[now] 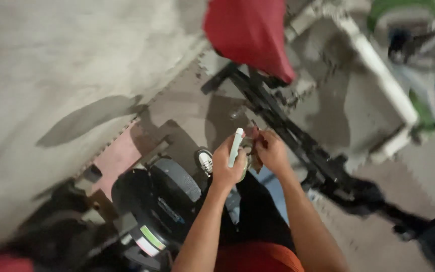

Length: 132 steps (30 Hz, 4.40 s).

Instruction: Cleaning several exercise machines using a spray bottle and a cloth.

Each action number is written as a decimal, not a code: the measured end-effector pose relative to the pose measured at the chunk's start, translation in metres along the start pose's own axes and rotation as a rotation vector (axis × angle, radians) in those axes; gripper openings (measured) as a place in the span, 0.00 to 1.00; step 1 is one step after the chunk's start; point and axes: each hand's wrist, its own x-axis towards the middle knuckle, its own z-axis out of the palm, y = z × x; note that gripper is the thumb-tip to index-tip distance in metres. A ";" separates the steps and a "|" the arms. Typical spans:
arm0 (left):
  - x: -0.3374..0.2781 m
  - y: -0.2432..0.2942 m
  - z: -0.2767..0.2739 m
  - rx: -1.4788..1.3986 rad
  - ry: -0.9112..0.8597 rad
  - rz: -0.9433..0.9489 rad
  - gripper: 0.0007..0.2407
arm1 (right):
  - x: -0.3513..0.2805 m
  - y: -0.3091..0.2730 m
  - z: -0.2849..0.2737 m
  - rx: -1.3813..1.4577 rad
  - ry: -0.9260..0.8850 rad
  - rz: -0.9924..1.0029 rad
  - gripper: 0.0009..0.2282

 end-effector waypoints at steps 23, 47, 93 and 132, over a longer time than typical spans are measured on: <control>-0.166 0.086 -0.184 0.101 0.888 -0.283 0.17 | 0.052 -0.157 0.020 -0.155 -0.745 -0.281 0.18; -0.244 0.057 -0.286 0.074 1.376 -0.360 0.19 | 0.006 -0.372 0.248 -0.284 -1.190 -0.744 0.17; -0.194 0.034 -0.305 0.147 1.725 -0.778 0.21 | -0.084 -0.469 0.317 -0.295 -1.367 -1.931 0.25; -0.214 0.061 -0.284 0.128 2.149 -1.133 0.20 | -0.146 -0.532 0.348 -0.799 -1.514 -2.253 0.35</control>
